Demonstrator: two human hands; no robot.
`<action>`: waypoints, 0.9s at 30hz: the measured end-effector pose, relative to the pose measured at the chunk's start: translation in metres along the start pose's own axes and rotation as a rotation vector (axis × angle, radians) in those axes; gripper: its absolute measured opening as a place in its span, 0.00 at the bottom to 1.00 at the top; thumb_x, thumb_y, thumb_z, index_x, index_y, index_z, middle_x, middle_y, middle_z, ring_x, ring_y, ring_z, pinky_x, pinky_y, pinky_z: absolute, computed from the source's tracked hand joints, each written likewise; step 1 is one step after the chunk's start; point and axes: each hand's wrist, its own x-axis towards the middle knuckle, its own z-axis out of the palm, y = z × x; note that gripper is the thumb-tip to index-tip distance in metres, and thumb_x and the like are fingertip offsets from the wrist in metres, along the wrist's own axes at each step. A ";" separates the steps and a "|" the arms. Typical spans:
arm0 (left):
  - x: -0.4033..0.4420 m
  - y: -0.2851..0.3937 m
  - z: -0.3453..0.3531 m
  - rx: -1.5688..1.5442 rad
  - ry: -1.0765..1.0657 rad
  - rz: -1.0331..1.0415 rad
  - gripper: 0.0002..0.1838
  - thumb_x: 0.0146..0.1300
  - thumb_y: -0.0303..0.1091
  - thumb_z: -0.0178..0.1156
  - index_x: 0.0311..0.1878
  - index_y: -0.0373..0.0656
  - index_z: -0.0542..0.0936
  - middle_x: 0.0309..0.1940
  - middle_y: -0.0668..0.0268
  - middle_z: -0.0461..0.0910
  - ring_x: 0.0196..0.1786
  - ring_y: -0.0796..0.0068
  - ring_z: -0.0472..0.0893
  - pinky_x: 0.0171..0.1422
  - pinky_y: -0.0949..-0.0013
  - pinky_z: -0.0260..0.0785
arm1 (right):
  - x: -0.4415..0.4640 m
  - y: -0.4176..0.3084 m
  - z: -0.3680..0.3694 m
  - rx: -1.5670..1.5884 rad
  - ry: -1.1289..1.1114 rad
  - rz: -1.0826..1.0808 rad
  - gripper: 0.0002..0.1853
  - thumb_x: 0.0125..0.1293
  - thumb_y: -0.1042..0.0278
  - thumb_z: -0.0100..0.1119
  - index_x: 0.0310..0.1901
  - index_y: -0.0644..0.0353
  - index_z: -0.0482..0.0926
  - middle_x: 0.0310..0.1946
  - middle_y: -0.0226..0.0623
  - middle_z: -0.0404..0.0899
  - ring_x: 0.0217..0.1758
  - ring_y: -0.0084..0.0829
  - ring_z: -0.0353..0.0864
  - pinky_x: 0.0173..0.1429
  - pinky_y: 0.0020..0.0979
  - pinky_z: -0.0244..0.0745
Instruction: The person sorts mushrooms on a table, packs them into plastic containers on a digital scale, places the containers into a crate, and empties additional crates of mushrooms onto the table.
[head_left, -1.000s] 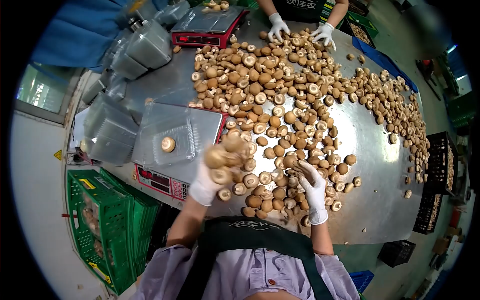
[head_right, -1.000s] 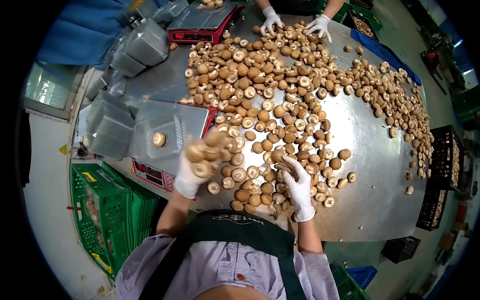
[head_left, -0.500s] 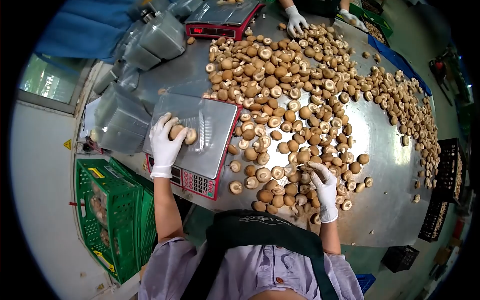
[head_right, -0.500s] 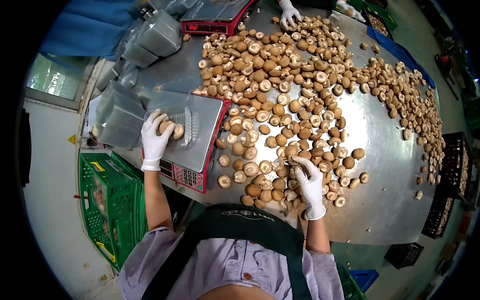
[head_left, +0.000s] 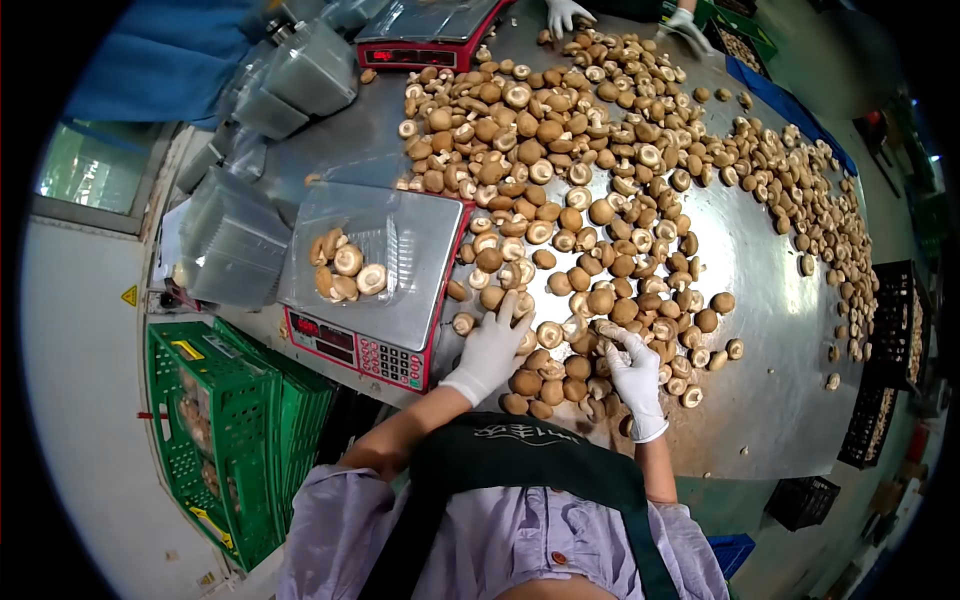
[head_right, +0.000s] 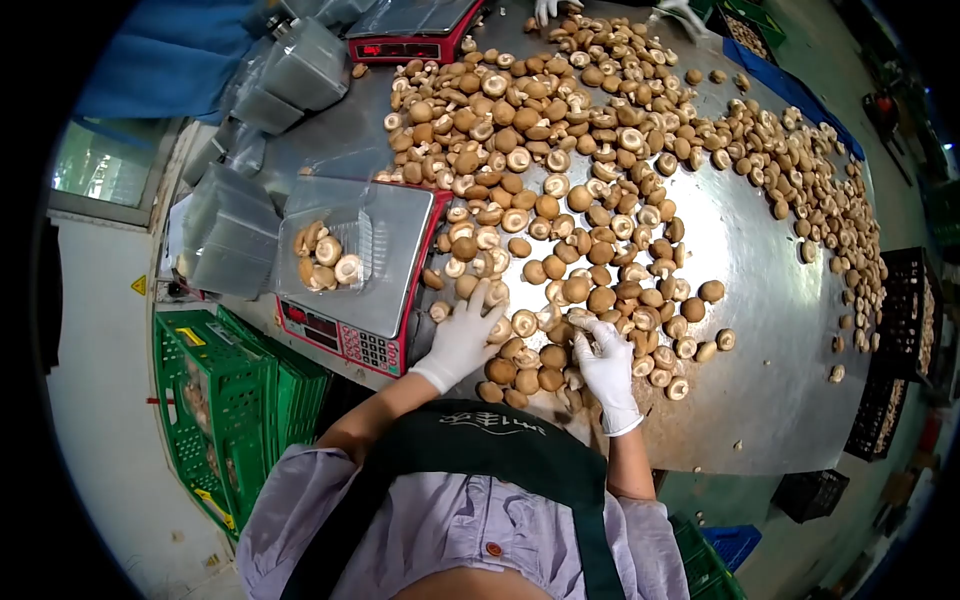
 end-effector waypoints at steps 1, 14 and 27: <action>0.007 -0.002 0.004 0.013 0.071 0.005 0.31 0.51 0.47 0.65 0.60 0.57 0.71 0.63 0.52 0.61 0.48 0.59 0.77 0.43 0.61 0.75 | -0.001 0.000 -0.001 0.000 0.005 0.002 0.11 0.60 0.76 0.59 0.44 0.59 0.82 0.38 0.40 0.82 0.36 0.30 0.82 0.41 0.27 0.75; 0.040 -0.022 -0.007 -1.377 0.169 -0.251 0.18 0.65 0.36 0.57 0.53 0.34 0.77 0.51 0.60 0.77 0.48 0.74 0.78 0.49 0.75 0.72 | -0.001 -0.006 -0.027 -0.189 0.091 0.054 0.10 0.59 0.74 0.59 0.43 0.60 0.81 0.37 0.43 0.82 0.40 0.39 0.82 0.46 0.31 0.75; 0.006 -0.030 -0.014 -2.058 -0.031 -0.584 0.18 0.67 0.47 0.49 0.54 0.48 0.72 0.46 0.67 0.78 0.51 0.68 0.77 0.51 0.61 0.69 | 0.045 -0.011 0.035 -0.612 0.056 -0.394 0.14 0.51 0.71 0.64 0.41 0.56 0.79 0.43 0.33 0.79 0.43 0.38 0.75 0.47 0.35 0.72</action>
